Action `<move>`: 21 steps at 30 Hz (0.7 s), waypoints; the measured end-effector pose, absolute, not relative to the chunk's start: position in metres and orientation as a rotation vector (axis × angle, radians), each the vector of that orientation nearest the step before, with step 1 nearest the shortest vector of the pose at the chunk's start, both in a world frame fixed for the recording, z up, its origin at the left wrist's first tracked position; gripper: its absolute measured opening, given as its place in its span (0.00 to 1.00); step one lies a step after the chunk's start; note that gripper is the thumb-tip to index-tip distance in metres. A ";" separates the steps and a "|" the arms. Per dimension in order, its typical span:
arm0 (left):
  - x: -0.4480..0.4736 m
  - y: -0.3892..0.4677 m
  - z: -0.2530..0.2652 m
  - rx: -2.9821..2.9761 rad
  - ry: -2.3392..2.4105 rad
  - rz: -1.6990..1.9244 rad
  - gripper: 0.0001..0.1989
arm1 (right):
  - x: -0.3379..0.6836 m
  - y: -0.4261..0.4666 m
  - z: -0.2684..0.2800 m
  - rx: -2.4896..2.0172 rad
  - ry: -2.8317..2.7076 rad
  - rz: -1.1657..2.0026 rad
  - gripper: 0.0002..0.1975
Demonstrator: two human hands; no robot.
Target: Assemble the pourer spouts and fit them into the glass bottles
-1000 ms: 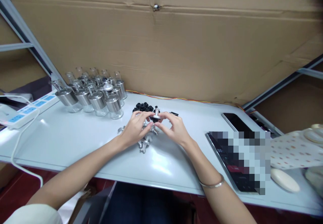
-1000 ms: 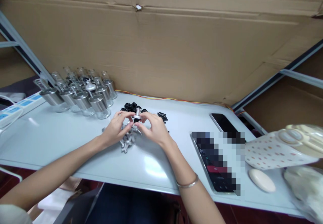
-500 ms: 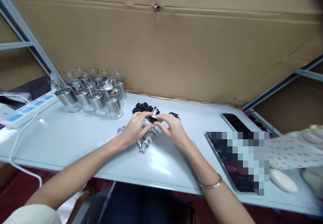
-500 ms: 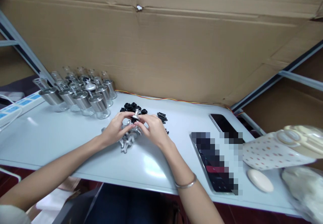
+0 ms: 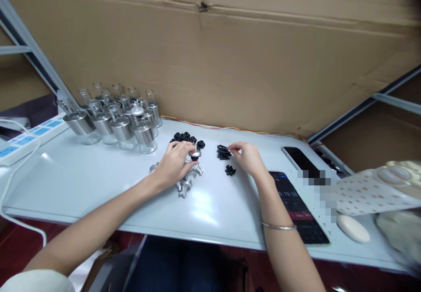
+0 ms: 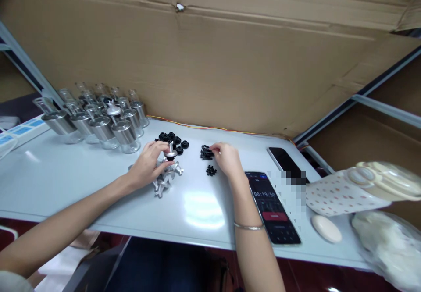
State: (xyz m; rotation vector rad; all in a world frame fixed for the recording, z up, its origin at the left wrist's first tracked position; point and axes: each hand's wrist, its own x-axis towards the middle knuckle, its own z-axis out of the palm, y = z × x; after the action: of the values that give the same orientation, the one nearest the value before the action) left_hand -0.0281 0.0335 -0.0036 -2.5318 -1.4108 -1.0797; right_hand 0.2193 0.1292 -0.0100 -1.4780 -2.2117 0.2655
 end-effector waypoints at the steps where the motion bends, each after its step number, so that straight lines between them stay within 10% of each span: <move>1: -0.028 0.033 -0.003 -2.536 -1.404 -1.070 0.08 | 0.221 0.131 -0.013 -1.499 -2.251 0.267 0.11; 21: -0.027 0.034 -0.008 -2.557 -1.359 -1.044 0.08 | 0.222 0.125 -0.015 -1.644 -2.346 0.382 0.05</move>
State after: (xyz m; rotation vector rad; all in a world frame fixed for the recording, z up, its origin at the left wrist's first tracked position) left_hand -0.0269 0.0341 -0.0079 -2.5570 -1.3591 -1.0435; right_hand 0.2224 0.1248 -0.0147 -1.6436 -2.3463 0.3824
